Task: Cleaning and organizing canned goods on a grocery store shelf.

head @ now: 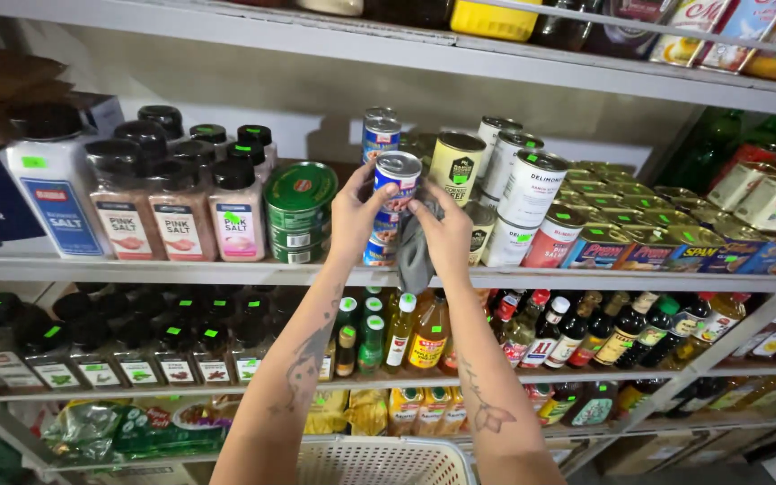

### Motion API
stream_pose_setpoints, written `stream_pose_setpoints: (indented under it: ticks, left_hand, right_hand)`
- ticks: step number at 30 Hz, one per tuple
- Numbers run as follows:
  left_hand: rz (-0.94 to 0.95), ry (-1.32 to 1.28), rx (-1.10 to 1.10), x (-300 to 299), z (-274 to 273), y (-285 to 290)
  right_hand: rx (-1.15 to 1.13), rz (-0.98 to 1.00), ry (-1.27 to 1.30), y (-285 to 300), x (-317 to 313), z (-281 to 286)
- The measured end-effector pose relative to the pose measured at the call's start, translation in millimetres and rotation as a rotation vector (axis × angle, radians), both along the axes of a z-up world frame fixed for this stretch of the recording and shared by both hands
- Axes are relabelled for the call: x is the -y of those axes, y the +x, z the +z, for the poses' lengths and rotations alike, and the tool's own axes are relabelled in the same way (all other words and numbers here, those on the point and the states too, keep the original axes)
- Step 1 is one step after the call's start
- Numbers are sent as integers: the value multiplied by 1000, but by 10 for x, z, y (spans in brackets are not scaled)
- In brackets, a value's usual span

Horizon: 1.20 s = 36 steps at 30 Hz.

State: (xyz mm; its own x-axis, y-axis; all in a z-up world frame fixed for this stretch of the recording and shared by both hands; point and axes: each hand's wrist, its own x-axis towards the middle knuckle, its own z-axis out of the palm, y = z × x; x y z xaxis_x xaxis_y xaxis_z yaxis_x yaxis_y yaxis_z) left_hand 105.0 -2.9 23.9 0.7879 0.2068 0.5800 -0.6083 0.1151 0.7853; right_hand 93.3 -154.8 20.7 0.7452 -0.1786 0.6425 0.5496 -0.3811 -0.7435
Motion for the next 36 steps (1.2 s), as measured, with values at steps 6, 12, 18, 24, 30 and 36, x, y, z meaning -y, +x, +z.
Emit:
stream_pose_setpoints:
  ticks: [6, 12, 18, 24, 30, 36]
  left_hand:
    - [51, 19, -64, 44, -37, 173]
    - [57, -52, 18, 108, -121, 197]
    - [6, -27, 42, 151, -98, 96]
    - [129, 181, -148, 93, -173, 116]
    - [149, 214, -120, 105, -202, 155]
    - [295, 399, -1, -13, -230, -37]
  right_hand:
    - [1, -35, 19, 118, 2, -84]
    - [29, -24, 106, -30, -44, -9]
    - [45, -3, 180, 205, 156, -290]
    - [118, -14, -109, -223, 70, -407]
    - [49, -264, -396, -65, -7, -629]
    - [231, -372, -668, 102, 20, -831]
